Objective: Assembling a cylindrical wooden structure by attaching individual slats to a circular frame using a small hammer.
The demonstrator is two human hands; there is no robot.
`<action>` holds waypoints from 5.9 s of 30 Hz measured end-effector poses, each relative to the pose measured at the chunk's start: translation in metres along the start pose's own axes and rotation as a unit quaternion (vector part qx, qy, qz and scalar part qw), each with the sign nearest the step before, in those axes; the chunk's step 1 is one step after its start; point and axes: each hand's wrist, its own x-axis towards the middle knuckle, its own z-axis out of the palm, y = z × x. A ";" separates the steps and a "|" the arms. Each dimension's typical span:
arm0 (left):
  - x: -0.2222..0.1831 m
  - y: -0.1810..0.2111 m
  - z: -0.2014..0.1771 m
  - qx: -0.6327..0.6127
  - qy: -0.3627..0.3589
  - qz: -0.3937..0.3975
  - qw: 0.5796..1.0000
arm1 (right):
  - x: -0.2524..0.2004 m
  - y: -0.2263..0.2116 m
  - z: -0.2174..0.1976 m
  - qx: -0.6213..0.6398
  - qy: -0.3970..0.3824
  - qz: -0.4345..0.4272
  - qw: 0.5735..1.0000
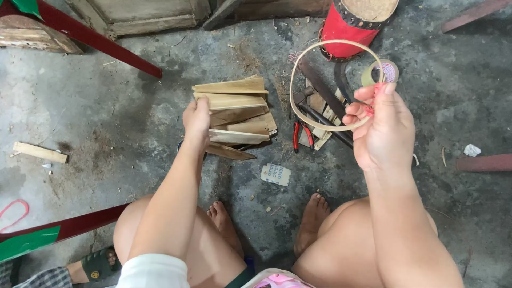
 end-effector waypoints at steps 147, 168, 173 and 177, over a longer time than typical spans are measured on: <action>-0.011 -0.023 -0.042 -0.077 -0.052 -0.166 0.982 | 0.006 0.298 -0.055 -0.628 -0.029 0.013 0.778; 0.015 -0.040 -0.059 -0.082 -0.074 -0.197 0.974 | 0.055 0.296 -0.027 -0.548 -0.098 0.199 0.807; 0.020 -0.040 -0.059 -0.066 -0.081 -0.218 0.970 | 0.060 0.348 -0.059 -0.626 -0.052 0.169 0.760; 0.021 -0.040 -0.060 -0.068 -0.083 -0.220 0.970 | 0.057 0.307 -0.034 -0.596 0.046 0.128 0.792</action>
